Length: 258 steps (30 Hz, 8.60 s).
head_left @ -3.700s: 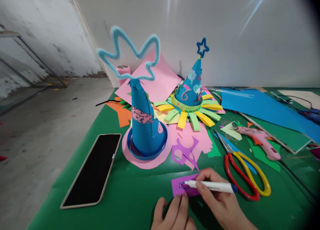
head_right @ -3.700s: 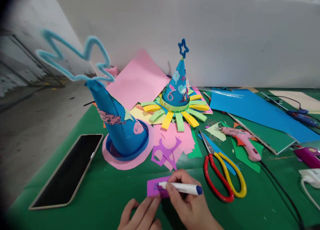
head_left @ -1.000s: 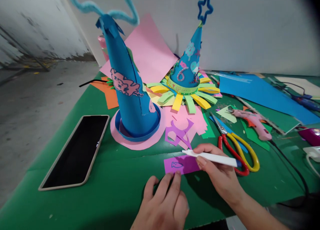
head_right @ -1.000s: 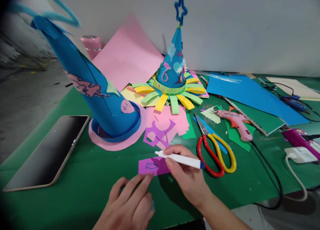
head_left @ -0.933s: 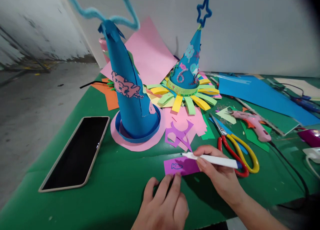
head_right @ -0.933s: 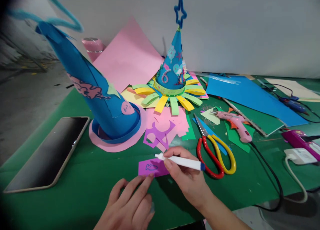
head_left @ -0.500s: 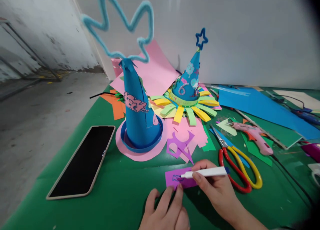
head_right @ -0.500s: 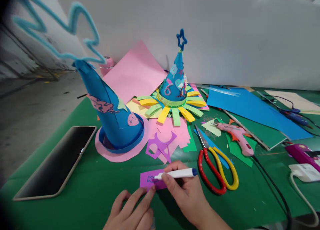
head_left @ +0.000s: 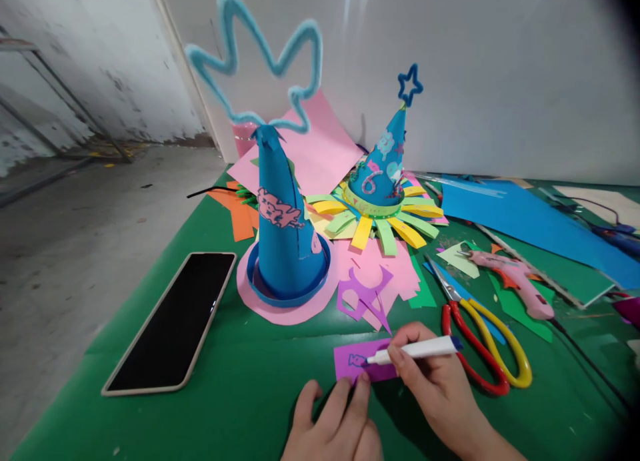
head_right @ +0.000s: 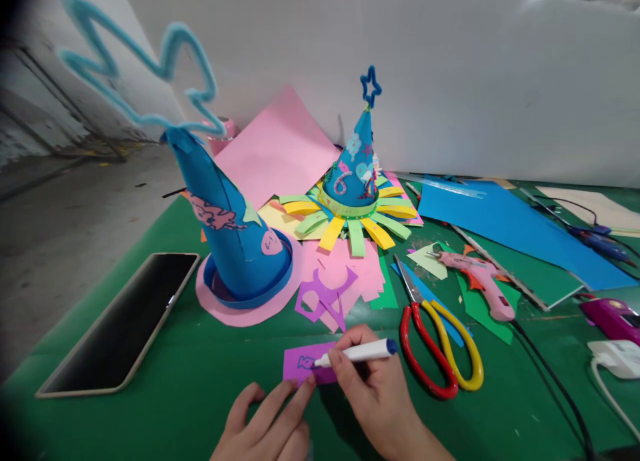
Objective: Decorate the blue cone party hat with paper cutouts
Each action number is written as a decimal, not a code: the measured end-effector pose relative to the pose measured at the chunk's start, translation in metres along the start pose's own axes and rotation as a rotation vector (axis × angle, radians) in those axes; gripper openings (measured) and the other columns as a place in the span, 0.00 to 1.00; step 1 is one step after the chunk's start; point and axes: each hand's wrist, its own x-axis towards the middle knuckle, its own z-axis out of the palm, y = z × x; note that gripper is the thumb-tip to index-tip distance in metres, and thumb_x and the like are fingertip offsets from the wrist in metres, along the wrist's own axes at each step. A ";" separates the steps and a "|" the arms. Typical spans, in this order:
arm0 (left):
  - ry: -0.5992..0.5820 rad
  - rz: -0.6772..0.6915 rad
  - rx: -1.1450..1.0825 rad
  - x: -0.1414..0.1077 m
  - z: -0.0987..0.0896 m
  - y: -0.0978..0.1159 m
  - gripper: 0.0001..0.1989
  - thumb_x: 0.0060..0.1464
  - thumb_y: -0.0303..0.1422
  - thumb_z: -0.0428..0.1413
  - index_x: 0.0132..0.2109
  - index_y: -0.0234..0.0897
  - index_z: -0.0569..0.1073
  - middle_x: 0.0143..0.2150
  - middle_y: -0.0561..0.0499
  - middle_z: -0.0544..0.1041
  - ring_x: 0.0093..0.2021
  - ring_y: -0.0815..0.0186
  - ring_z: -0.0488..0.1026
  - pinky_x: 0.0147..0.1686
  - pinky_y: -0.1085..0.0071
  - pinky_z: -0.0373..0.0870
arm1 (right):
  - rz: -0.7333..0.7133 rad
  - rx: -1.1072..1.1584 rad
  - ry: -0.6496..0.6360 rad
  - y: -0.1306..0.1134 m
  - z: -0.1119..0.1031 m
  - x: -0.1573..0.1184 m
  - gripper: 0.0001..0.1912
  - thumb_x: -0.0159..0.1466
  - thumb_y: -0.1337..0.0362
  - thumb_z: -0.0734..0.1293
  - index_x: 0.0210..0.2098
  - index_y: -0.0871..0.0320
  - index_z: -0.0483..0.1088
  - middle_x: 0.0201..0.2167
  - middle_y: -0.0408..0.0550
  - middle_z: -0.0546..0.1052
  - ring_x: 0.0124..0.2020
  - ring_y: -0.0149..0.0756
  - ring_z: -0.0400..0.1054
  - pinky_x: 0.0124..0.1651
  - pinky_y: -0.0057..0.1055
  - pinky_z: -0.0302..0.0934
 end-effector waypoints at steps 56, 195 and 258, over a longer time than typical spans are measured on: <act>0.127 -0.044 -0.107 0.000 0.003 0.004 0.12 0.52 0.22 0.45 0.24 0.37 0.65 0.39 0.45 0.80 0.41 0.67 0.75 0.58 0.60 0.47 | -0.250 0.021 0.197 -0.005 -0.019 -0.011 0.12 0.64 0.67 0.58 0.45 0.52 0.67 0.37 0.48 0.71 0.35 0.36 0.66 0.33 0.30 0.63; -0.435 -0.045 -0.227 0.010 -0.027 -0.001 0.06 0.57 0.33 0.48 0.37 0.37 0.69 0.53 0.44 0.71 0.53 0.59 0.63 0.48 0.57 0.49 | -0.065 -0.143 0.070 -0.007 0.002 -0.001 0.04 0.61 0.67 0.63 0.29 0.56 0.68 0.22 0.40 0.70 0.24 0.28 0.63 0.27 0.24 0.57; 0.164 -0.051 -0.167 0.011 -0.007 0.004 0.13 0.59 0.30 0.41 0.33 0.37 0.69 0.33 0.48 0.77 0.37 0.62 0.71 0.44 0.62 0.57 | -0.241 -0.065 0.274 0.012 -0.024 -0.026 0.14 0.63 0.62 0.59 0.48 0.50 0.68 0.39 0.48 0.73 0.30 0.36 0.64 0.31 0.32 0.62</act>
